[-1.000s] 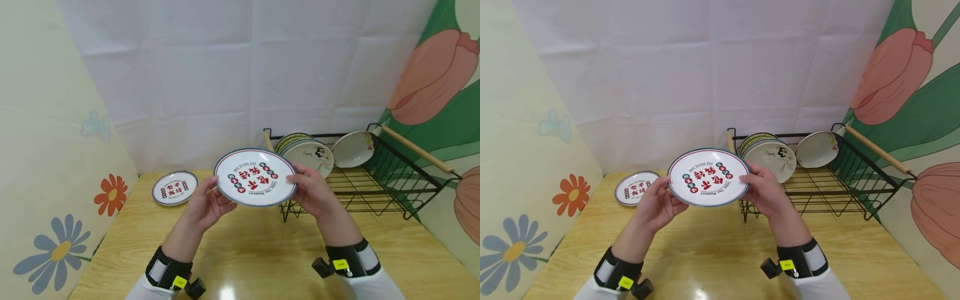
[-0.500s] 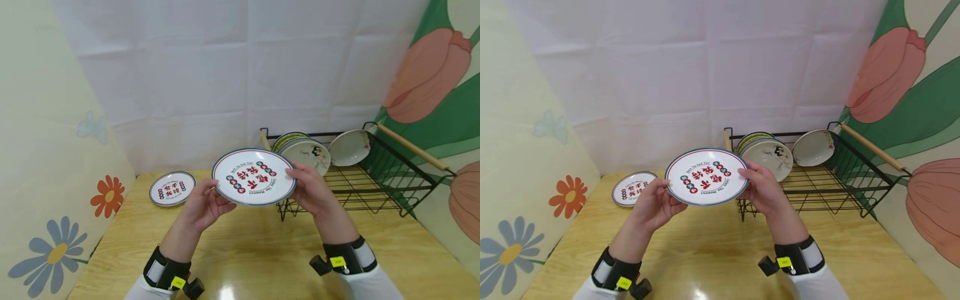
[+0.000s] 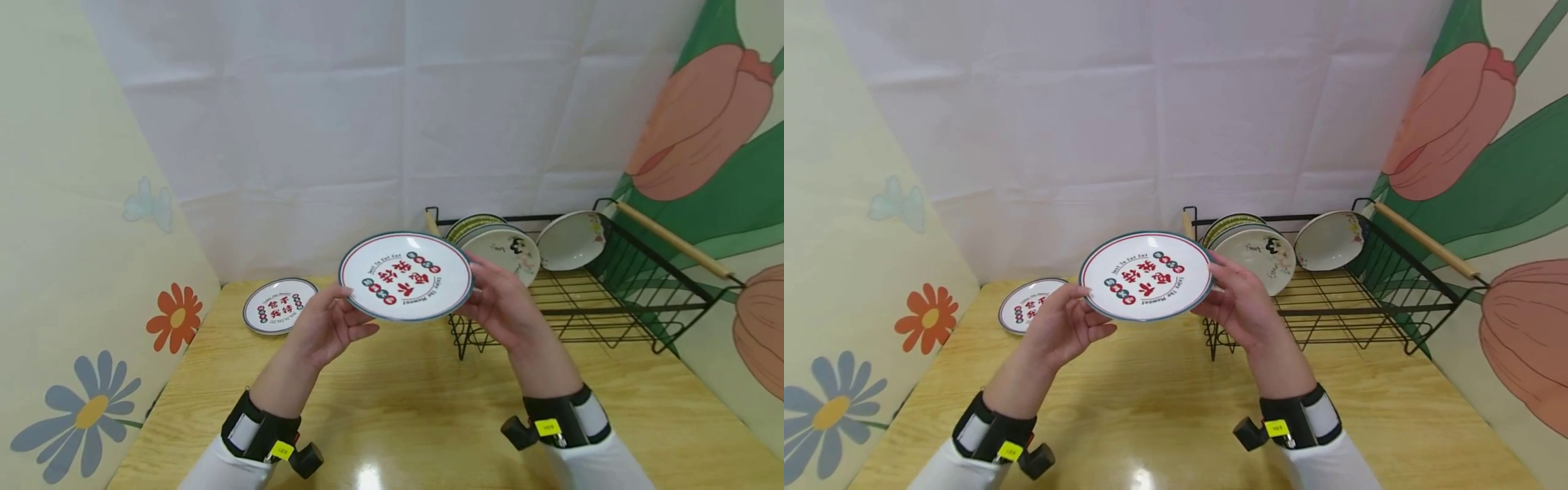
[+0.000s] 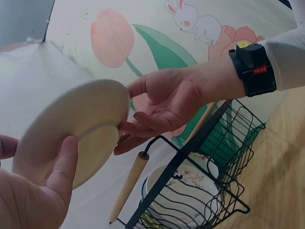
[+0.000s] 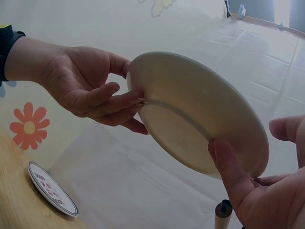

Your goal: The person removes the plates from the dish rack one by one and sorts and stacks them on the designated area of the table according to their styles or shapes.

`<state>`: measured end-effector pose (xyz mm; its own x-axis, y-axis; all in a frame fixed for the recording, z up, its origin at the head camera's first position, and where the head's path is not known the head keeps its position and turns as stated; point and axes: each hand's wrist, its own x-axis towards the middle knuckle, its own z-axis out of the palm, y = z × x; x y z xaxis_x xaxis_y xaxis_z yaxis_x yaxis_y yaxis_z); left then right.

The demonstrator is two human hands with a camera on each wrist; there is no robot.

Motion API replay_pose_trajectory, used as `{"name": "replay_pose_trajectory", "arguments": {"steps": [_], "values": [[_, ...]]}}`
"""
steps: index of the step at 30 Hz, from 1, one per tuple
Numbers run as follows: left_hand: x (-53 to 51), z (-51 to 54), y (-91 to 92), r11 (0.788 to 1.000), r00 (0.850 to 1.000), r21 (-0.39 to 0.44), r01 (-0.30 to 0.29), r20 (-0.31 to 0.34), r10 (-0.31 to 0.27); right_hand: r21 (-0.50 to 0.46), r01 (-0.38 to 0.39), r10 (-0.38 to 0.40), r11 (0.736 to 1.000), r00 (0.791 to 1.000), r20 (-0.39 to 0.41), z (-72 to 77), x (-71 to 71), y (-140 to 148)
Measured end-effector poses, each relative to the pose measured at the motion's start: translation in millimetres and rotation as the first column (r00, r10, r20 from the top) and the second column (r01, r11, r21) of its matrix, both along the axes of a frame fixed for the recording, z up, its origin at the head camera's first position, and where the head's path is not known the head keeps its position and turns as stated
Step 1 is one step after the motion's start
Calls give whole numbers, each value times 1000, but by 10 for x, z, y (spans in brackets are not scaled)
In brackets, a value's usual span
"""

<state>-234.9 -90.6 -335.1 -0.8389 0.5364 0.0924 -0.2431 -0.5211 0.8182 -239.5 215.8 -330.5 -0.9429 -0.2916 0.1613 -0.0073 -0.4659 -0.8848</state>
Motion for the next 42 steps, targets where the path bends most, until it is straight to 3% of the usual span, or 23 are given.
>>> {"name": "replay_pose_trajectory", "arguments": {"steps": [6,10,15,22,30,38,42], "values": [[-80,70,-115,996,997,-48,-75,-19,74,-61,-35,35,998,999,-6,46,-22,-151],[-146,104,-249,992,992,-45,-118,-49,116,-31,-38,39,999,999,11,100,-90,-350],[-247,127,-452,986,985,-42,-159,-74,156,9,-57,56,998,998,39,150,-251,-648],[-437,58,-772,968,970,-56,-243,-40,241,0,-62,61,998,986,155,124,-546,-1048],[-582,-86,-1143,926,928,-95,-365,43,370,-18,-94,96,995,964,250,-46,-796,-1455],[-687,-393,-1446,896,881,-162,-414,177,439,37,-123,105,992,939,326,-370,-932,-1682],[-734,-550,-1562,875,843,-213,-434,246,478,58,-123,93,991,926,365,-546,-942,-1752]]}}
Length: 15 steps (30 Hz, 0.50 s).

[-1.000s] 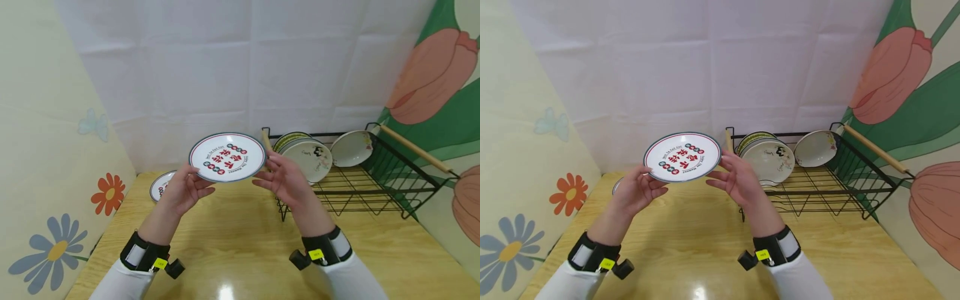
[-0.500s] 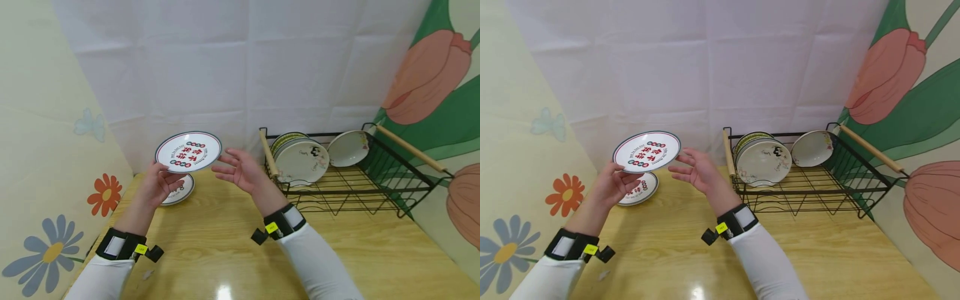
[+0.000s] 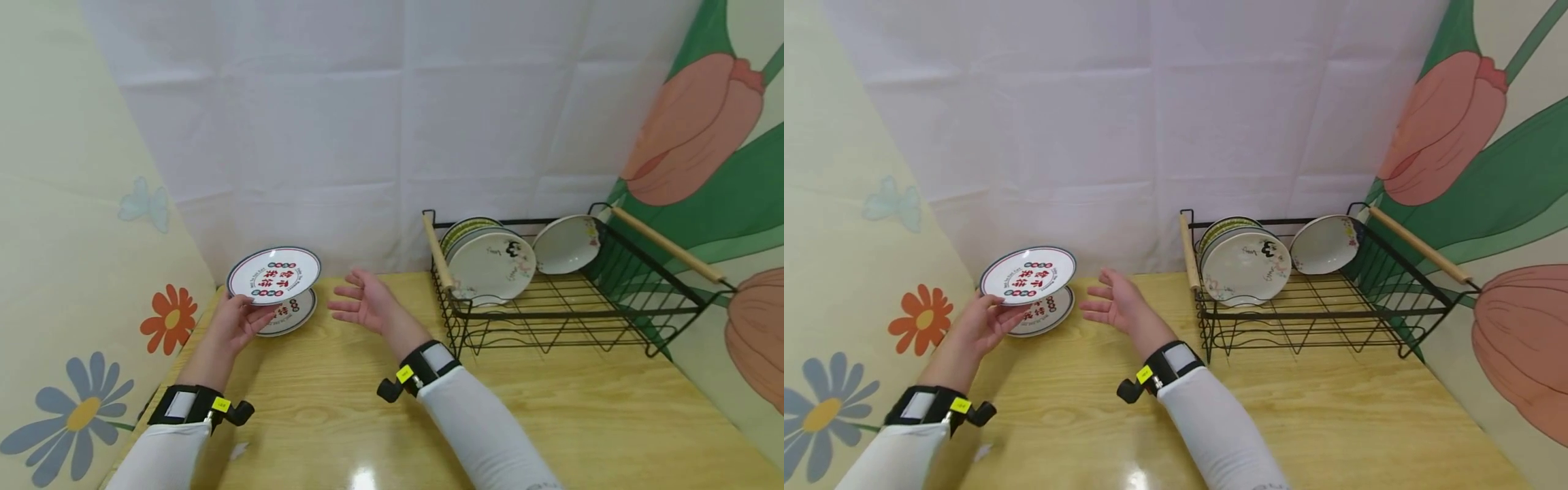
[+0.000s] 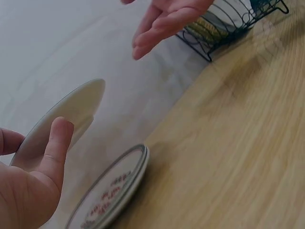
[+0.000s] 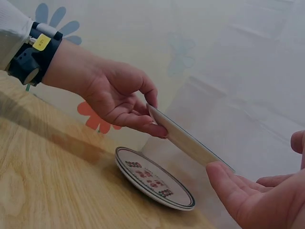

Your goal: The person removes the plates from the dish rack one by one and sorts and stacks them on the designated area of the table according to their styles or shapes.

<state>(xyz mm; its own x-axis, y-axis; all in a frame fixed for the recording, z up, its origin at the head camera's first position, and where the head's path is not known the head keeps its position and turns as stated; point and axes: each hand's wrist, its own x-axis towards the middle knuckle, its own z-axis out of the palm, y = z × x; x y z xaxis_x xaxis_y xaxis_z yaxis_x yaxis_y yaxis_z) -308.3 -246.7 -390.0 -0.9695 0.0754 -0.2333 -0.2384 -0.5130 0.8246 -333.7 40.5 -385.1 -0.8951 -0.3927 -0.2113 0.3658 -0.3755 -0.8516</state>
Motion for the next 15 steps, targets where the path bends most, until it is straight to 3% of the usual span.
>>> {"name": "replay_pose_trajectory", "arguments": {"steps": [5,15], "values": [[-15,-162,-95,999,996,-25,-33,81,35,13,-15,14,1000,999,38,-197,33,-109],[-14,-386,-144,999,991,-40,-25,131,30,39,-56,52,998,995,80,-519,170,-398]]}}
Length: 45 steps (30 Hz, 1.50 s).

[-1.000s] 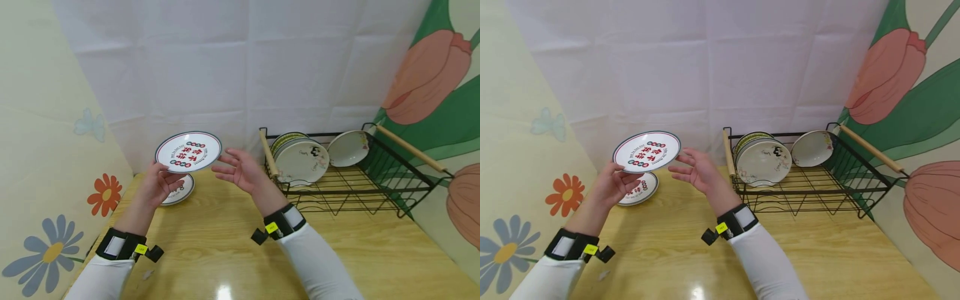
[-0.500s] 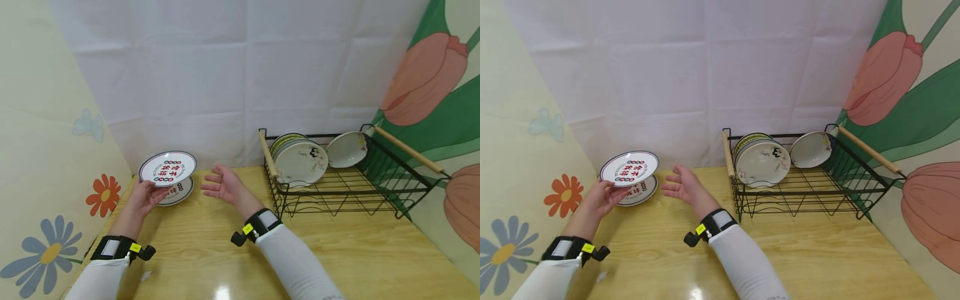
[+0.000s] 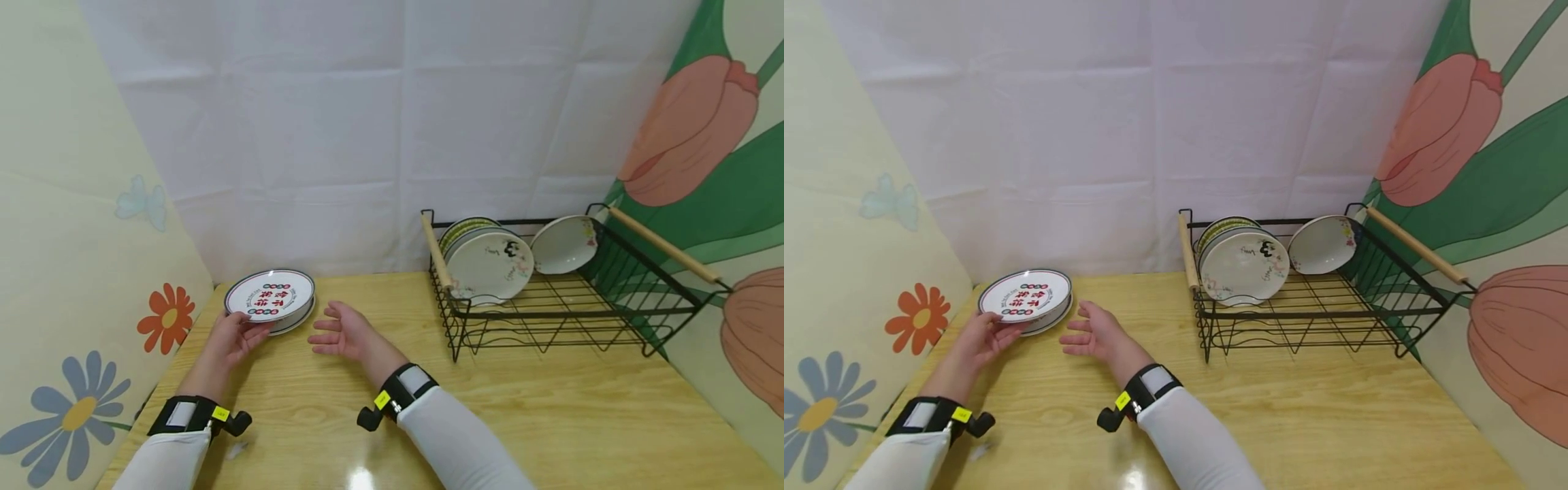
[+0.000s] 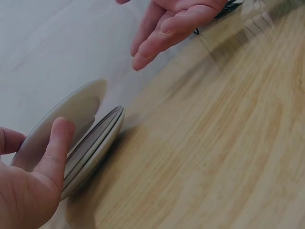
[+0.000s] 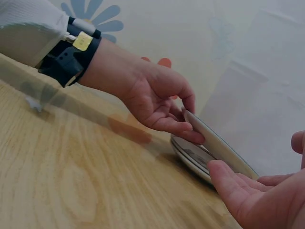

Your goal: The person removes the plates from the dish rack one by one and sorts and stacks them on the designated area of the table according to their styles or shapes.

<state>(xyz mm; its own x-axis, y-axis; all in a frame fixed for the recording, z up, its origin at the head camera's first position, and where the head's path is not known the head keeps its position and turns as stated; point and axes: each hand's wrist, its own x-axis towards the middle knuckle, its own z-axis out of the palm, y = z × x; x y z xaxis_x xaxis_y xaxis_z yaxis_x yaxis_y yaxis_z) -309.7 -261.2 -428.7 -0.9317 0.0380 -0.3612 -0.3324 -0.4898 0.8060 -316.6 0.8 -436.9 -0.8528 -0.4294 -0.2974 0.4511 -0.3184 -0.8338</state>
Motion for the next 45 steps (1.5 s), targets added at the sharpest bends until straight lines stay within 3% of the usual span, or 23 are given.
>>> {"name": "replay_pose_trajectory", "arguments": {"steps": [9,15,21,29,34,40,45], "values": [[-60,-134,54,999,999,-38,-30,32,31,14,-26,26,1000,1000,-16,-27,156,-69],[-65,-112,42,997,999,-71,-36,16,37,16,-40,41,999,999,-36,23,193,-125],[-54,-105,-8,987,1000,-162,5,-11,-7,38,-42,44,998,998,-35,40,207,-148],[-54,-164,-114,959,997,-277,62,-29,-73,53,-44,46,998,998,-33,66,242,-172],[-53,-203,-205,927,990,-355,121,-30,-141,57,-46,48,997,998,-37,69,252,-172],[-54,-238,-255,881,993,-460,109,12,-116,61,-38,40,997,999,-36,51,249,-177],[-75,-283,-268,857,996,-507,88,20,-91,60,-35,38,998,998,-40,8,238,-193]]}}
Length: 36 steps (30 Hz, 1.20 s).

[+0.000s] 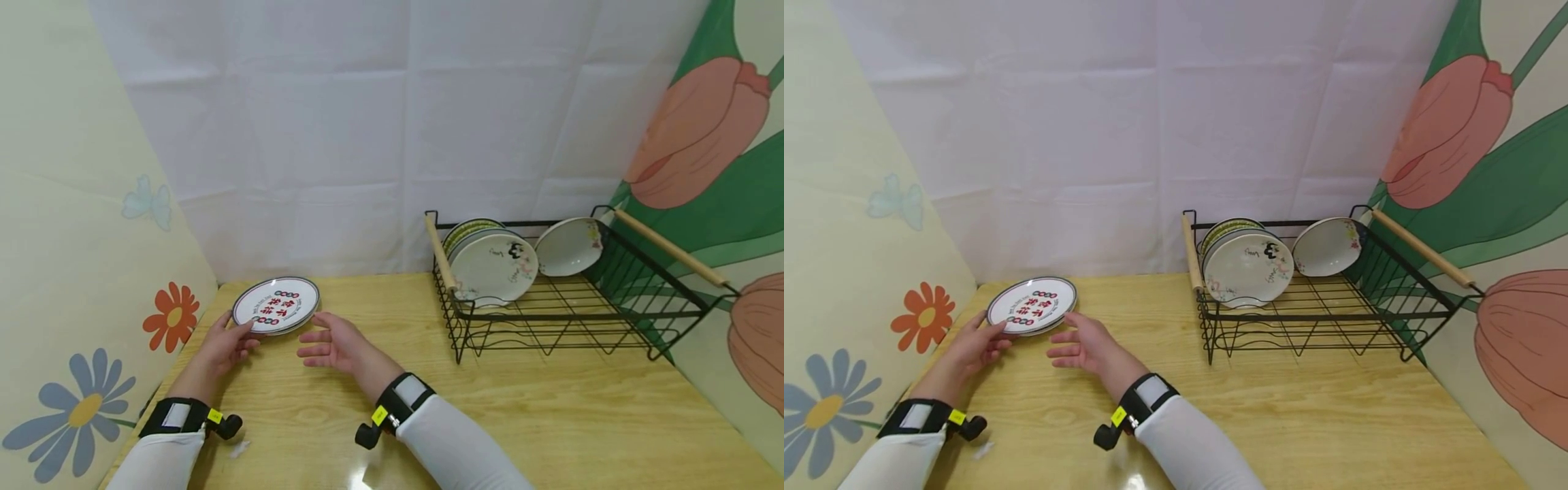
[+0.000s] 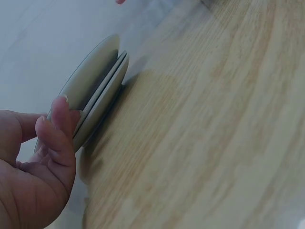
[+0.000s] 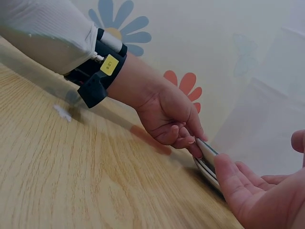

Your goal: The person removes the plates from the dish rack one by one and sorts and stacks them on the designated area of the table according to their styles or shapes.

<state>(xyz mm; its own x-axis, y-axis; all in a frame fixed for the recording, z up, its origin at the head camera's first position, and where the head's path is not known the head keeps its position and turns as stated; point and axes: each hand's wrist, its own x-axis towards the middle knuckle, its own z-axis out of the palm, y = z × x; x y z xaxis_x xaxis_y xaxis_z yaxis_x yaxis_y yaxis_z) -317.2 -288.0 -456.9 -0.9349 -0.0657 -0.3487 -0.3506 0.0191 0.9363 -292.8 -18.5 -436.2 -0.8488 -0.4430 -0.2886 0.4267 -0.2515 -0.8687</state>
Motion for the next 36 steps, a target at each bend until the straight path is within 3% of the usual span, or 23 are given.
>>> {"name": "replay_pose_trajectory", "arguments": {"steps": [5,12,22,27,32,36], "values": [[-48,-41,16,999,1000,-40,-14,20,15,5,-8,8,1000,1000,10,-33,10,-9],[-81,-22,59,994,995,-69,-80,60,84,20,-6,6,1000,1000,16,-46,28,-20],[-57,38,88,999,997,-26,-35,74,37,30,-11,11,999,1000,21,-80,32,-9],[-19,29,137,989,991,-89,-119,56,124,24,-18,18,1000,1000,26,-90,51,-12],[55,69,262,963,970,-125,-239,0,241,18,-19,18,1000,1000,21,-32,54,23],[125,177,366,968,970,-81,-239,-52,236,55,-34,36,998,999,-30,146,16,72]]}}
